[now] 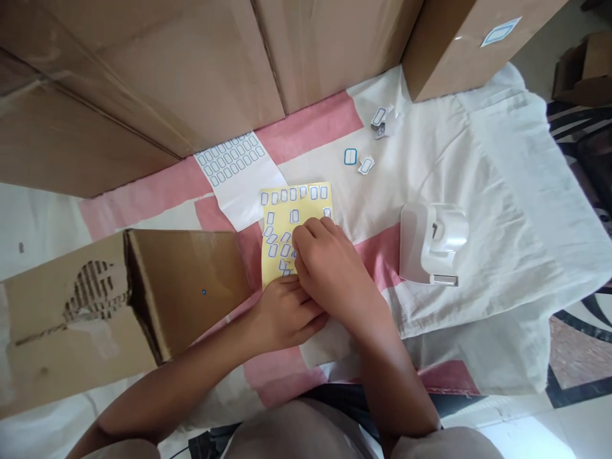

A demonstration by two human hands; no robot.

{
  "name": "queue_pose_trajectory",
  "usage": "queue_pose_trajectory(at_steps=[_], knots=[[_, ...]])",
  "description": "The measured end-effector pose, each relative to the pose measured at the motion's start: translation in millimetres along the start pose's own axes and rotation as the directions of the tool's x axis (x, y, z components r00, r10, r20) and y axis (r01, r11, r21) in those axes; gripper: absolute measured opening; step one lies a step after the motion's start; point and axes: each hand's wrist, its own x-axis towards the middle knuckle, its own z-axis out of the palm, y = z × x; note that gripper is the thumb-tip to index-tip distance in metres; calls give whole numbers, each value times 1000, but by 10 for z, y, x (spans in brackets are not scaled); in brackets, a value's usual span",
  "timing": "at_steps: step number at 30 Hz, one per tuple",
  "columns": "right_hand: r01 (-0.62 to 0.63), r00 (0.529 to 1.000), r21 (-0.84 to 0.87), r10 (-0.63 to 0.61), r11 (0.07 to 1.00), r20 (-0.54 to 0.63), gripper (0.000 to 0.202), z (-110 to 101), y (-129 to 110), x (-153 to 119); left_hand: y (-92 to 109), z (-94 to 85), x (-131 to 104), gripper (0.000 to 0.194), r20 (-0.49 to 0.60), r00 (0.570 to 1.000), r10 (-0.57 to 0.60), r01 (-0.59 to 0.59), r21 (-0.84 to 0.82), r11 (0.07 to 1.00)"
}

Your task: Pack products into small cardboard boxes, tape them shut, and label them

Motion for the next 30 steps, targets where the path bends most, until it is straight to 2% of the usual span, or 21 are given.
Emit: queue_pose_trajectory(at_steps=[6, 16, 18, 20, 23, 25, 27, 30], knots=[[0, 1000, 46, 0, 999, -11, 21, -13, -11, -26, -8, 13, -39, 12, 49, 999, -14, 15, -11, 1000], [6, 998, 146, 4, 989, -67, 18, -85, -43, -28, -8, -50, 11, 11, -8, 1000, 1, -1, -30, 1000], [49, 996, 216, -32, 975, -84, 18, -106, -97, -35, 8, -74, 13, 15, -24, 997, 69, -70, -74, 995], [109, 993, 326, -89, 939, -76, 17, -118, -172, -42, 44, -97, 3, 22, -54, 979, 199, -205, -164, 965], [190, 979, 495, -204, 848, -26, 16, -114, -304, -38, 128, -113, -25, 28, -91, 910, 405, -415, -234, 879], [209, 967, 559, -256, 803, 5, 16, -102, -384, -23, 188, -97, -42, 27, -95, 866, 492, -500, -225, 836], [201, 965, 580, -262, 790, 21, 16, -84, -443, -5, 235, -56, -57, 27, -61, 841, 537, -534, -246, 809], [182, 969, 590, -245, 786, 27, 20, -34, -485, 12, 269, 29, -73, 29, 99, 859, 501, -438, -363, 822]])
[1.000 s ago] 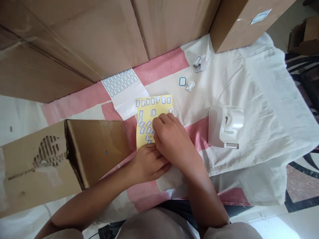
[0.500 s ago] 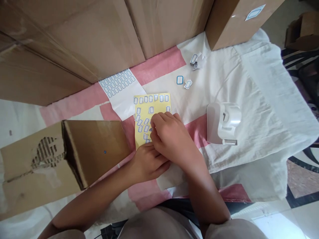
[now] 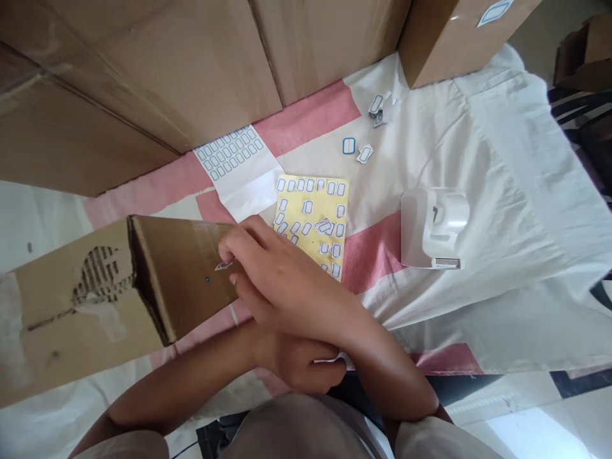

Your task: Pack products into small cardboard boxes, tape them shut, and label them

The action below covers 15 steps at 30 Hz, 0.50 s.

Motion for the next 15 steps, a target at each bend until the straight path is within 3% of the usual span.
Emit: queue_pose_trajectory(at_steps=[2, 6, 9, 12, 15], knots=[[0, 1000, 20, 0, 1000, 2, 24, 45, 29, 6, -14, 48, 1, 30, 74, 996, -46, 50, -58, 997], [18, 1000, 83, -20, 996, 14, 22, 125, 107, 6, -43, 104, -14, 30, 151, 988, 25, -12, -87, 996], [7, 999, 131, -12, 991, 38, 19, 153, 136, 13, -55, 134, -41, 25, 204, 979, 7, 12, -93, 996], [17, 998, 178, -26, 984, 50, 19, 173, 139, 30, -73, 144, -62, 18, 176, 984, 1, 11, -66, 998], [5, 999, 196, -13, 981, 39, 20, 202, 141, 51, -93, 122, -62, 19, 128, 989, 70, -70, 2, 998]])
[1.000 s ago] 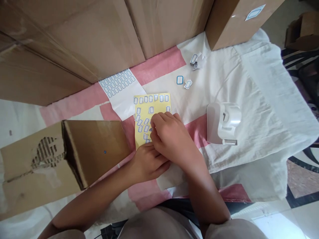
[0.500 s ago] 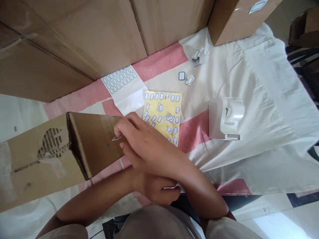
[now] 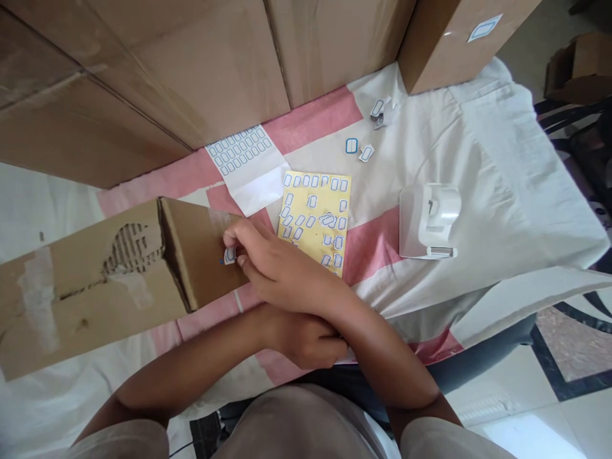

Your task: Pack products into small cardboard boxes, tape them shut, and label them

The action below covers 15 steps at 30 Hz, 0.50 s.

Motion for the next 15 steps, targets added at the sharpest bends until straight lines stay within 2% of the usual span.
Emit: queue_pose_trajectory(at_steps=[3, 7, 12, 15], knots=[[-14, 1000, -7, 13, 1000, -10, 19, 30, 26, 17, -6, -34, 3, 26, -32, 999, 21, -18, 91, 996], [35, 999, -2, -36, 999, -10, 22, 62, 74, 24, 4, -64, 0, 28, -25, 999, 38, -33, 177, 984], [39, 999, -12, -39, 999, -31, 22, 85, 88, 27, 1, -85, 1, 31, -22, 1000, 23, -19, 187, 982], [42, 998, -8, -43, 999, -48, 22, 98, 77, 31, -2, -96, 3, 34, -66, 998, 4, 8, 177, 984]])
